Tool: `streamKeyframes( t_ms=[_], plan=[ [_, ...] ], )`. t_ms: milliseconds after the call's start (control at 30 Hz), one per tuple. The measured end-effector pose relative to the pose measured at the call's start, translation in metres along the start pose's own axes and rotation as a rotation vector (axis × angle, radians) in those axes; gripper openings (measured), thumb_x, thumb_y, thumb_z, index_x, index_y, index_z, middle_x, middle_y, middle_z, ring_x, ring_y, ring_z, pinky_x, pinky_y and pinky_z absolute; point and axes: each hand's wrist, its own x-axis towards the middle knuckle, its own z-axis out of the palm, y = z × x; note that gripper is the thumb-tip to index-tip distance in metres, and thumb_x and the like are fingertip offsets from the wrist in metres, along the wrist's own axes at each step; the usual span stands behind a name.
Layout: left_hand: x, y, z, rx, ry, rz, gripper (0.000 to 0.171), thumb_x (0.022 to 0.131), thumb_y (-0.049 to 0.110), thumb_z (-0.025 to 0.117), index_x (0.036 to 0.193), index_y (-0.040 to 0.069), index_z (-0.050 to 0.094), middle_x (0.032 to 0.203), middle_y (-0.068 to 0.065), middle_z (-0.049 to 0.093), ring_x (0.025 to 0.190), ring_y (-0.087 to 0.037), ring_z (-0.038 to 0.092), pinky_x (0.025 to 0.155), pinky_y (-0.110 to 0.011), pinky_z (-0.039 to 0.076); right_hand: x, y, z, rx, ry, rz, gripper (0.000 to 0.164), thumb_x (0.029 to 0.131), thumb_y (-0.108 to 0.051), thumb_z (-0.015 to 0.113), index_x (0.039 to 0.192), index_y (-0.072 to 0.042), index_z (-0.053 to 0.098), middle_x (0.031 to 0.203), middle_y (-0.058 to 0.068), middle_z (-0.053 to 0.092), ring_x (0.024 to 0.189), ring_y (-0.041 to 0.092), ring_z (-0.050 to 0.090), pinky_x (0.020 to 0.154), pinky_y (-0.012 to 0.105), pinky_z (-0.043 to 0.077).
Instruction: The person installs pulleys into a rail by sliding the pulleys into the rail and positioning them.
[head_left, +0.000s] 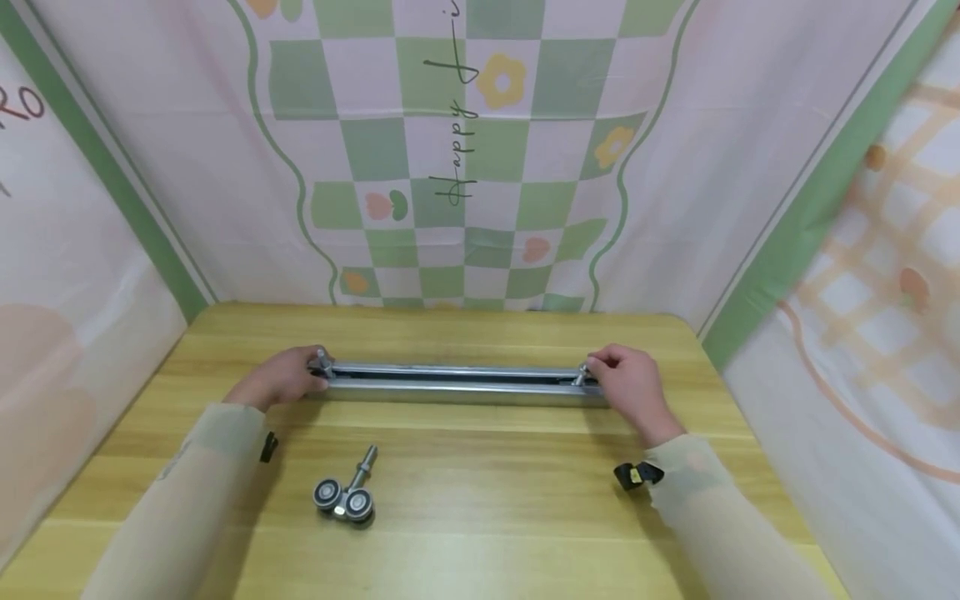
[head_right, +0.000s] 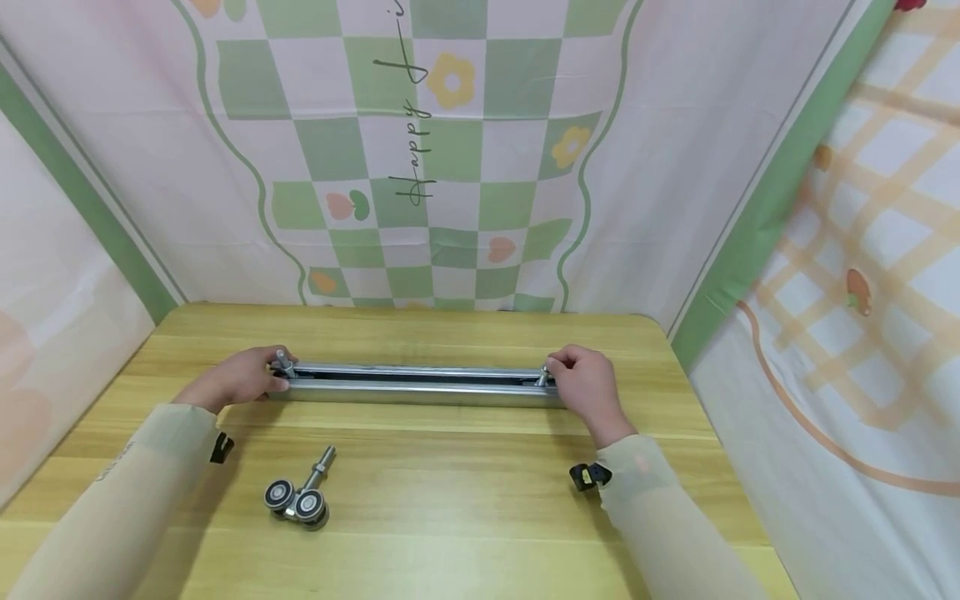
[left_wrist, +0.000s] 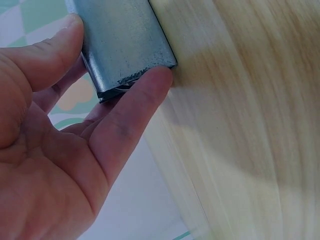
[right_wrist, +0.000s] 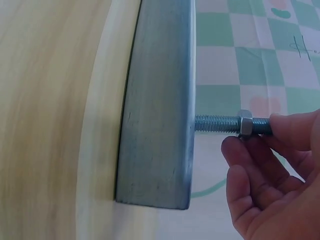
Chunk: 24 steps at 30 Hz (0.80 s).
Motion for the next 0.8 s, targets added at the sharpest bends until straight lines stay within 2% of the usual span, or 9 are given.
streamKeyframes(
  t_ms=[367, 800],
  plan=[
    [0.000, 0.001, 0.000, -0.003, 0.005, -0.002, 0.029, 0.094, 0.013, 0.065, 0.121, 0.004, 0.060, 0.111, -0.014, 0.063, 0.098, -0.031, 0.057, 0.089, -0.057, 0.044, 0.001, -0.016, 0.011, 0.009, -0.036, -0.029, 0.016, 0.097, -0.019, 0.064, 0.094, -0.007, 0.074, 0.087, 0.006, 0.069, 0.074, 0.024, 0.058, 0.065, 0.038, 0.047],
    [0.001, 0.000, 0.000, -0.008, 0.002, -0.005, 0.031, 0.094, 0.013, 0.066, 0.124, 0.004, 0.060, 0.113, -0.015, 0.063, 0.101, -0.033, 0.057, 0.091, -0.058, 0.044, 0.004, -0.047, 0.037, 0.016, -0.074, -0.083, 0.013, 0.095, -0.018, 0.066, 0.092, -0.009, 0.074, 0.086, 0.004, 0.070, 0.076, 0.023, 0.059, 0.068, 0.040, 0.048]
  ],
)
